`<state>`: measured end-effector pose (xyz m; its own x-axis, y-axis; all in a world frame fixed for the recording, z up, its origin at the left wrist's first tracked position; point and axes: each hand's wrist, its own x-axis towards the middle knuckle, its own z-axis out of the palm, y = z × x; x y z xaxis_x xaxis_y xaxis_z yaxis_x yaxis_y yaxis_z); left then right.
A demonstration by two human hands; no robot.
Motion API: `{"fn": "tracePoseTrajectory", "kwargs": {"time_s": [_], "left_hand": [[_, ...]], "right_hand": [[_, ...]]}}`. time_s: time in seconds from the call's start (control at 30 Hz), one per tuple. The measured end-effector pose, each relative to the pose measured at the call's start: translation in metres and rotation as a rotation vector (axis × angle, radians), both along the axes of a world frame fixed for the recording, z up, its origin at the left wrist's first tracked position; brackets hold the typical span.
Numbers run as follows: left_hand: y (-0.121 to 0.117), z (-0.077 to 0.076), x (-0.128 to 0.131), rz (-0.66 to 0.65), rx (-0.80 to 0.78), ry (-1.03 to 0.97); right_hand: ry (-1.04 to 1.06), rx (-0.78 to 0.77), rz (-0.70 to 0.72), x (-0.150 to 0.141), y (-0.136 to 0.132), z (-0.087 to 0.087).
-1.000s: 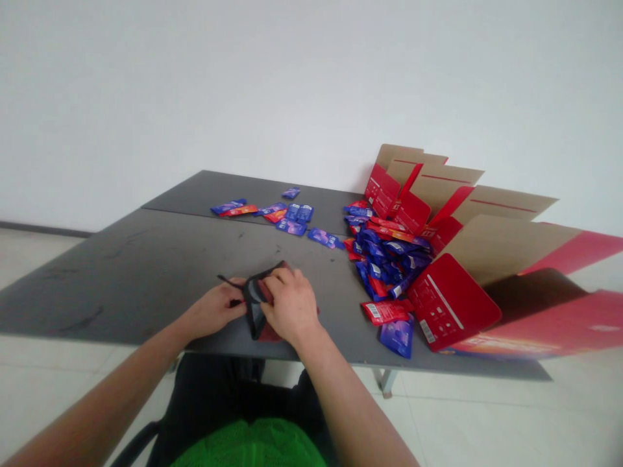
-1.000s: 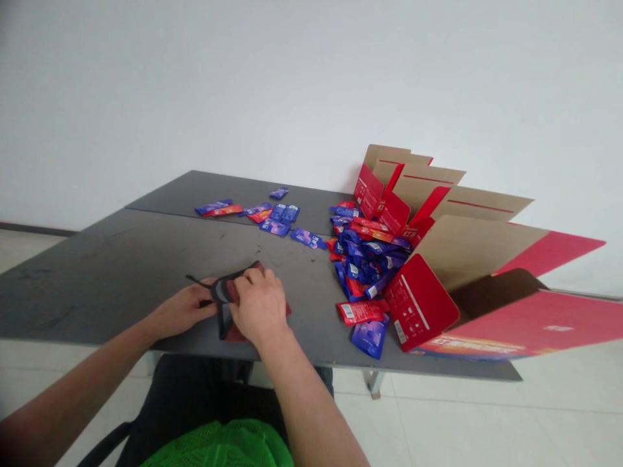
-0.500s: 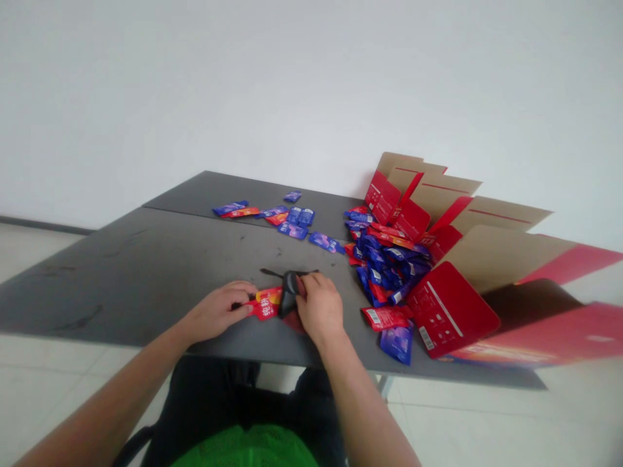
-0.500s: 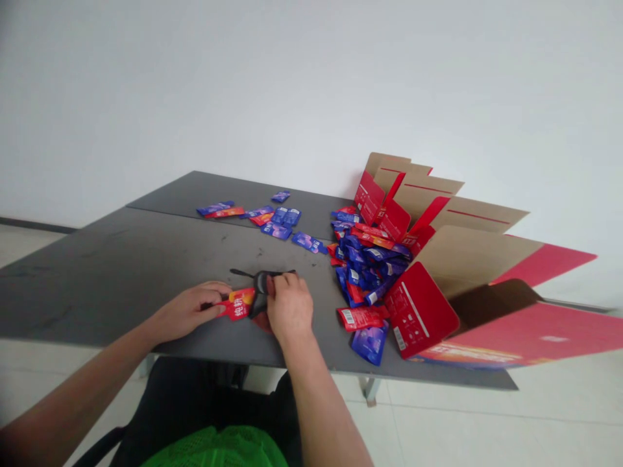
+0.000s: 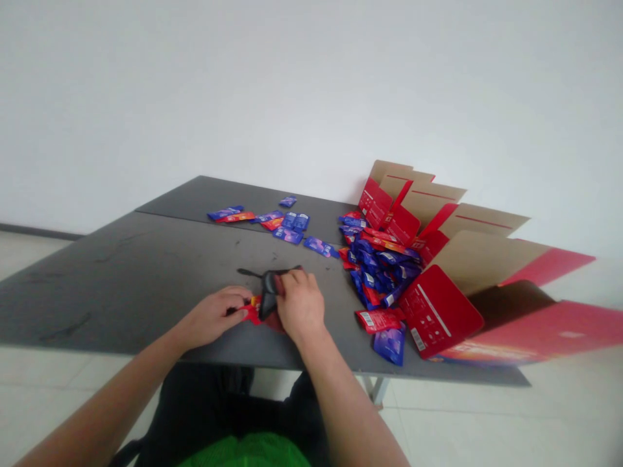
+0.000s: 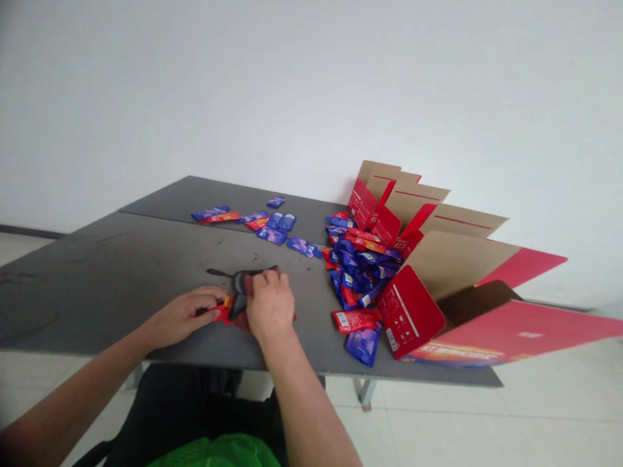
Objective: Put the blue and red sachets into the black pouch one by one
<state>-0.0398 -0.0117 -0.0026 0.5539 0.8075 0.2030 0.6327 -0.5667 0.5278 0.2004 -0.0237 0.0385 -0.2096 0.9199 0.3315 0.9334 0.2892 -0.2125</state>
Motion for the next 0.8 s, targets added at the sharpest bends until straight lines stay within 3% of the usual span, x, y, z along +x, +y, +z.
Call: {"fn": "tracePoseTrajectory", "kwargs": {"time_s": [0.07,0.13,0.23,0.37,0.47,0.6,0.7,0.8], "left_hand": [[0.000,-0.002,0.000,0.037,0.009,-0.008],[-0.001,-0.002,0.000,0.076,0.015,-0.030],[-0.002,0.000,0.002,0.043,-0.010,-0.012],[-0.001,0.003,0.001,0.016,-0.005,0.004],[0.000,0.001,0.000,0.011,-0.010,0.011],[0.001,-0.002,-0.002,0.028,0.004,0.028],[0.000,-0.002,-0.003,0.042,0.007,0.053],[0.000,-0.001,-0.003,0.049,-0.012,0.065]], "right_hand": [[-0.025,-0.003,0.221,-0.020,-0.008,-0.006],[-0.046,-0.043,0.300,-0.022,-0.009,-0.014],[-0.046,-0.119,0.113,0.008,0.002,-0.018],[-0.085,-0.183,-0.116,0.034,0.013,-0.004],[-0.047,-0.067,-0.042,0.006,0.001,0.000],[-0.026,-0.041,0.204,-0.027,-0.014,-0.013],[-0.014,-0.073,0.172,-0.003,-0.005,-0.019],[-0.023,-0.130,-0.035,0.032,0.010,-0.013]]}}
